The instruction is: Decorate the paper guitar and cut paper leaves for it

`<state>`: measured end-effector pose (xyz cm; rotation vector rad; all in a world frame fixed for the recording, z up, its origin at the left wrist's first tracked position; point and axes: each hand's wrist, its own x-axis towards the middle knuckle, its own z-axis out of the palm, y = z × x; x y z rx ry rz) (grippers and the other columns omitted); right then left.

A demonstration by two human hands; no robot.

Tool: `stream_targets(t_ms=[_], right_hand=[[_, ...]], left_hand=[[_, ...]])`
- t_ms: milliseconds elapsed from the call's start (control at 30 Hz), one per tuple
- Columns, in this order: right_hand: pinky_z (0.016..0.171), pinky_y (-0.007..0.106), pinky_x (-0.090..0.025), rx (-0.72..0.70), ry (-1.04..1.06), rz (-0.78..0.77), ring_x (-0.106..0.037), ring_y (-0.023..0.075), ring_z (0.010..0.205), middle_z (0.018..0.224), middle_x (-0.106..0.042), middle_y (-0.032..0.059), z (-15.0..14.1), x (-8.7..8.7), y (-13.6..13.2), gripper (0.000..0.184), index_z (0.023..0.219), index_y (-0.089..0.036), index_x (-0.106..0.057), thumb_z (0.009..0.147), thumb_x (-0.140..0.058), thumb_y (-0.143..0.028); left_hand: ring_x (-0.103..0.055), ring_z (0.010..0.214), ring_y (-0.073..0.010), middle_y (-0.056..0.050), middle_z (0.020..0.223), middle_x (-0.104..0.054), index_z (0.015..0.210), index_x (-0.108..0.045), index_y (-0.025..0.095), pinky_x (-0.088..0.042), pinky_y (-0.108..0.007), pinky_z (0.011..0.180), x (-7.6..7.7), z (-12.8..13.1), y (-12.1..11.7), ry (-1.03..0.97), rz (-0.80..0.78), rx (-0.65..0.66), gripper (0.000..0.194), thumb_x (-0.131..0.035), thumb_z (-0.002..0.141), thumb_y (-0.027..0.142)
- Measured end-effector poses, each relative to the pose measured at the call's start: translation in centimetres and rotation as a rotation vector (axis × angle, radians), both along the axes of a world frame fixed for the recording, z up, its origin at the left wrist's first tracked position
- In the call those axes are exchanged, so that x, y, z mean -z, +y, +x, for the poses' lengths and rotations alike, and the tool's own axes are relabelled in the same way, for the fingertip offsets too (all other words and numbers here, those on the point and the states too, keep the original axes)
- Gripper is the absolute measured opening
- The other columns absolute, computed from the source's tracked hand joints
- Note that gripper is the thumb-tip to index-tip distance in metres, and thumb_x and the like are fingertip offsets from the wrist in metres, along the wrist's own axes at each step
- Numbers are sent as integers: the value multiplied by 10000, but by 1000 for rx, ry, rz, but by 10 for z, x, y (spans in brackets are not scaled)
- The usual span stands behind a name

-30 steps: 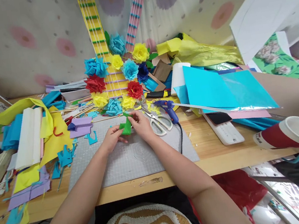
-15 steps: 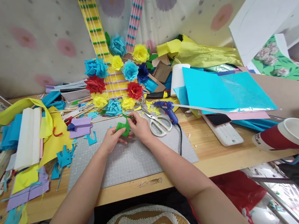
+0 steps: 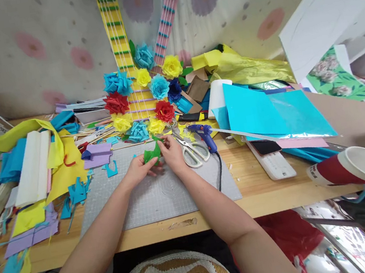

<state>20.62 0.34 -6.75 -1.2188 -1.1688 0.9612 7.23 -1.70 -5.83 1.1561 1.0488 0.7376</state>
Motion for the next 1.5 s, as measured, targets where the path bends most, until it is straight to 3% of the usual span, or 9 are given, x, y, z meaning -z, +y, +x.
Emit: stream_targets(t_ms=[200,333,567,700,900,1033,1233,1500], right_hand=[[547,247,-439,-200,237,-175,-528,102,550,634,-568,-45,5,-11,-3,356,913,-214,-500,659,-623,-431],[594,248,-437,-336,215,-184,-543,109,645,724,-587,-15,6,-12,-8,324,795,-193,-542,581,-704,-374],[564,254,-400,-237,159,-124,-482,96,562,627,-529,-35,4,-6,-5,254,692,-190,-521,590,-677,-363],[582,263,-399,-207,144,-96,-473,97,562,624,-524,-33,3,-5,-3,232,678,-193,-522,593,-661,-359],[568,256,-370,-151,69,-58,-450,94,550,612,-509,-32,1,-1,-2,184,657,-190,-527,615,-630,-337],[566,255,-364,-140,44,-44,-446,94,547,609,-511,-33,0,2,-2,173,663,-191,-537,622,-627,-332],[569,254,-372,-132,111,-57,-452,94,547,605,-512,-32,3,1,0,200,658,-188,-537,609,-649,-346],[573,253,-378,-168,113,-80,-457,95,555,608,-513,-31,4,0,0,228,672,-188,-529,606,-649,-370]], left_hand=[[-659,629,-168,-105,807,-691,935,-570,107,-505,-230,470,-4,1,1,-89,-53,-65,370,-631,709,393],[-660,661,-173,-97,829,-687,939,-573,112,-526,-255,513,-5,-2,2,-144,-27,-115,392,-638,694,410],[-651,684,-178,-77,833,-667,930,-581,125,-524,-265,495,-5,-3,2,-123,-15,-126,434,-672,636,431],[-633,654,-145,-31,773,-648,894,-585,125,-520,-245,515,-5,-3,2,-109,49,-201,458,-759,527,337],[-619,561,-124,-4,648,-639,812,-590,116,-502,-234,520,-4,-5,5,-105,-34,-206,438,-796,454,262],[-626,564,-134,-21,620,-644,750,-608,106,-498,-232,523,-5,-7,6,-61,-84,-210,368,-796,465,242],[-659,709,-172,-82,830,-688,839,-648,113,-519,-253,579,-5,-14,7,-132,-69,-139,358,-752,560,311],[-637,669,-143,-53,780,-676,864,-636,118,-517,-251,576,-11,-12,5,-124,-46,-137,428,-788,494,272]])
